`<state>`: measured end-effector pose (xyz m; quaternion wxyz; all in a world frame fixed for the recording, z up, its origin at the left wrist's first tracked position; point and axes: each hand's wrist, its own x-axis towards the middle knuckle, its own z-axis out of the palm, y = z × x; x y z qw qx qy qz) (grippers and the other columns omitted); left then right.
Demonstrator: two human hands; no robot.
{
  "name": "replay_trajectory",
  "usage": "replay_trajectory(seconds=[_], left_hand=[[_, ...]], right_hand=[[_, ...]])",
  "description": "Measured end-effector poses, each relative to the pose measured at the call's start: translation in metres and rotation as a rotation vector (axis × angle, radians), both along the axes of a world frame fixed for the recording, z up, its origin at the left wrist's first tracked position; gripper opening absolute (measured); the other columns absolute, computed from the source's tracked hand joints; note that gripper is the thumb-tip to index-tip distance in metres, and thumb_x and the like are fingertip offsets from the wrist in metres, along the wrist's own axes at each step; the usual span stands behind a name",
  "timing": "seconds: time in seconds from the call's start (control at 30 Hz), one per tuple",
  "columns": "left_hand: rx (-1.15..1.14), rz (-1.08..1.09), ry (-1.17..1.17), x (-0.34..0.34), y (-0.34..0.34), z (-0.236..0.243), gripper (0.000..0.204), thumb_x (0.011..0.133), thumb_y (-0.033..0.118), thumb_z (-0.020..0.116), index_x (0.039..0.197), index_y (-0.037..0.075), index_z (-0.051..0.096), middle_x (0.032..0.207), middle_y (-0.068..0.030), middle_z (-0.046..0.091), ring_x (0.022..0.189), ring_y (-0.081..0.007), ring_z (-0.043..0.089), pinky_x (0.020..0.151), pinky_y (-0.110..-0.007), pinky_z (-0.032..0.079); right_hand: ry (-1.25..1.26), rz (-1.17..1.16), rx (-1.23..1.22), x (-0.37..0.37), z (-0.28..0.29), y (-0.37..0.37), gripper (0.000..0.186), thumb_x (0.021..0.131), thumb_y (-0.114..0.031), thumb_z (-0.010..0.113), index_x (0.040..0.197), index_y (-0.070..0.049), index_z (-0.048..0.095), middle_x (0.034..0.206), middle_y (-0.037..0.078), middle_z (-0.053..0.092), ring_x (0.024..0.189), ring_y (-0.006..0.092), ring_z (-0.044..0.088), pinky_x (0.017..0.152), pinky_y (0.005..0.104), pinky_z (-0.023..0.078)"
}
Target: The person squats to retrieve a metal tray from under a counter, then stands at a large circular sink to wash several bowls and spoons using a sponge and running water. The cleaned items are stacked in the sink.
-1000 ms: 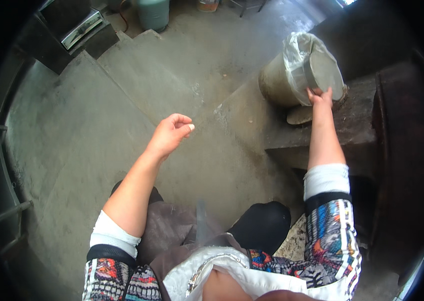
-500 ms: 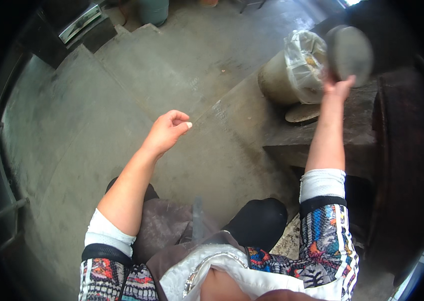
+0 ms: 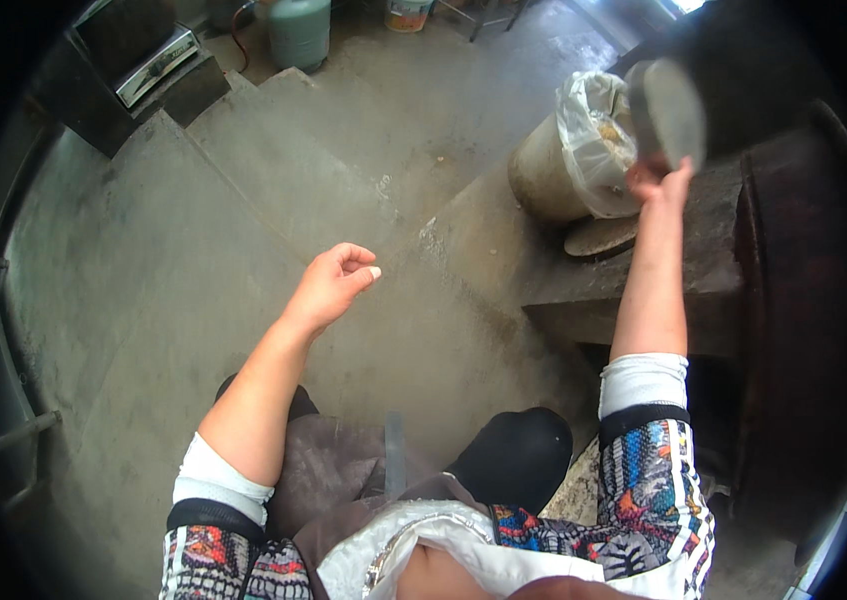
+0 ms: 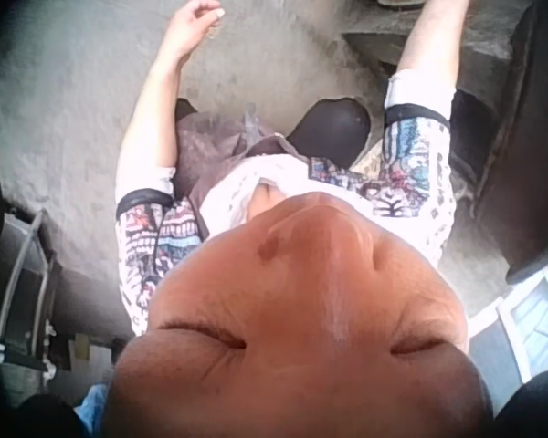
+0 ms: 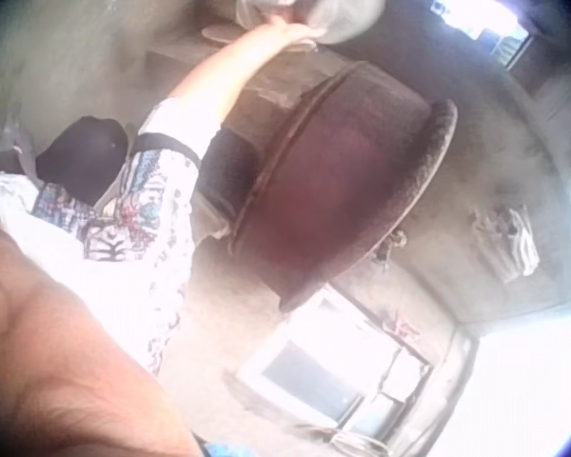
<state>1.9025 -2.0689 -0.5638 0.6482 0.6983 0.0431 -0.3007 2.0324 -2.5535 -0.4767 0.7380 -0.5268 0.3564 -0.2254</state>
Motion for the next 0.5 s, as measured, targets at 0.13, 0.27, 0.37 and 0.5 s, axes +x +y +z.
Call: replay_trajectory(seconds=[0.13, 0.27, 0.37, 0.5], left_hand=[[0.026, -0.011, -0.010, 0.001, 0.002, 0.002, 0.030, 0.082, 0.017, 0.065, 0.106, -0.001, 0.057, 0.091, -0.0062, 0.061, 0.082, -0.0128, 0.057, 0.073, -0.027, 0.047], [0.003, -0.013, -0.017, 0.001, 0.002, 0.004, 0.026, 0.084, 0.016, 0.063, 0.105, 0.002, 0.057, 0.090, -0.0018, 0.059, 0.081, -0.0097, 0.053, 0.070, -0.025, 0.043], [0.033, -0.037, -0.007, 0.003, 0.000, 0.003, 0.026, 0.084, 0.015, 0.063, 0.105, 0.002, 0.057, 0.090, -0.0016, 0.059, 0.080, -0.0095, 0.053, 0.070, -0.025, 0.043], [0.042, -0.043, -0.034, 0.005, 0.000, -0.001, 0.031, 0.082, 0.018, 0.066, 0.105, -0.001, 0.058, 0.092, -0.0053, 0.061, 0.082, -0.0120, 0.056, 0.073, -0.026, 0.046]], right_hand=[[0.167, -0.157, 0.123, -0.012, -0.012, 0.020, 0.063, 0.091, -0.058, 0.031, 0.123, -0.004, 0.039, 0.092, 0.013, 0.063, 0.073, 0.0300, 0.066, 0.051, 0.0343, 0.041], [0.307, -0.092, 0.000, -0.040, -0.037, 0.039, 0.059, 0.089, -0.058, 0.040, 0.117, -0.006, 0.047, 0.087, 0.010, 0.064, 0.063, 0.0249, 0.065, 0.042, 0.0280, 0.030], [0.234, -0.036, -0.192, -0.058, -0.040, 0.054, 0.056, 0.085, -0.057, 0.051, 0.103, -0.003, 0.055, 0.071, 0.005, 0.057, 0.046, 0.0126, 0.047, 0.039, 0.0251, 0.026], [0.146, 0.240, -0.209, -0.111, -0.038, 0.084, 0.041, 0.087, -0.044, 0.058, 0.101, -0.006, 0.055, 0.068, -0.003, 0.047, 0.046, 0.0073, 0.034, 0.040, 0.0231, 0.025]])
